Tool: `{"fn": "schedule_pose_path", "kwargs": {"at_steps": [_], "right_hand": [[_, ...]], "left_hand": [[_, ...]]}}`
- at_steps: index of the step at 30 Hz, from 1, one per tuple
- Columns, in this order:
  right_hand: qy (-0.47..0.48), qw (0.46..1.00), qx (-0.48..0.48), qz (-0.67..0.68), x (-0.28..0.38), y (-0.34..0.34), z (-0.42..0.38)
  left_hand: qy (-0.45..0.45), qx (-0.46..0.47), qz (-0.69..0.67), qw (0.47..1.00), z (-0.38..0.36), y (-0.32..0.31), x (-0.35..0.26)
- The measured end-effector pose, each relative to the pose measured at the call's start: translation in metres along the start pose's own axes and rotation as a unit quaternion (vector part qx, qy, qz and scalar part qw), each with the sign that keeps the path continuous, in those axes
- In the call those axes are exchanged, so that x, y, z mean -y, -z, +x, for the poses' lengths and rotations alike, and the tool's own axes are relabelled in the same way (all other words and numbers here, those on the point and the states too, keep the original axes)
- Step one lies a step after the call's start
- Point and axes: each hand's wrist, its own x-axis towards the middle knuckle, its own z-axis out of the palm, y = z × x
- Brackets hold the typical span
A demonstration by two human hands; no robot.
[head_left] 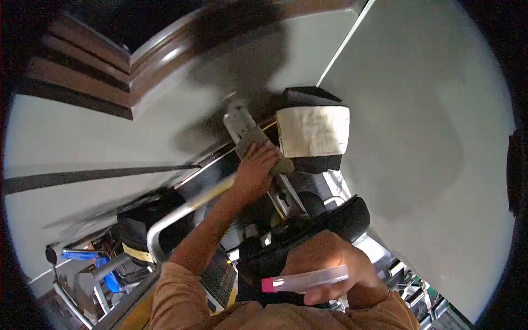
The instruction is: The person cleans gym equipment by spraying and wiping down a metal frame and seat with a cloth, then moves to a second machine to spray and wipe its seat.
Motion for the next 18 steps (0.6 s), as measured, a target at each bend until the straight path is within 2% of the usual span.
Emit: {"fn": "schedule_pose_path", "kwargs": {"at_steps": [3,7,11,13,14,17,18], "right_hand": [[0.047,0.998,-0.030,-0.002,-0.003,-0.003,0.000],[0.028,0.999,-0.029,-0.035,0.000,0.000,0.003],[0.016,0.995,-0.029,0.093,-0.017,-0.003,-0.007],[0.021,0.997,-0.062,0.028,-0.018,-0.004,-0.012],[-0.012,0.995,-0.102,0.010,-0.010,-0.011,-0.010],[-0.009,0.994,-0.103,-0.036,-0.009,-0.009,-0.007],[-0.010,0.990,-0.138,-0.037,-0.009,-0.013,-0.007]], "left_hand": [[0.017,-0.039,-0.060,0.997,0.002,0.001,-0.005],[0.012,-0.089,-0.114,0.990,0.004,-0.005,0.005],[0.035,-0.111,-0.173,0.978,-0.006,-0.003,0.002],[0.017,-0.103,-0.185,0.977,-0.013,0.005,0.004],[-0.003,-0.093,-0.191,0.977,-0.016,0.008,0.006],[-0.032,-0.071,-0.187,0.979,-0.030,0.012,0.014],[-0.032,-0.070,-0.190,0.979,-0.035,0.010,0.021]]}}
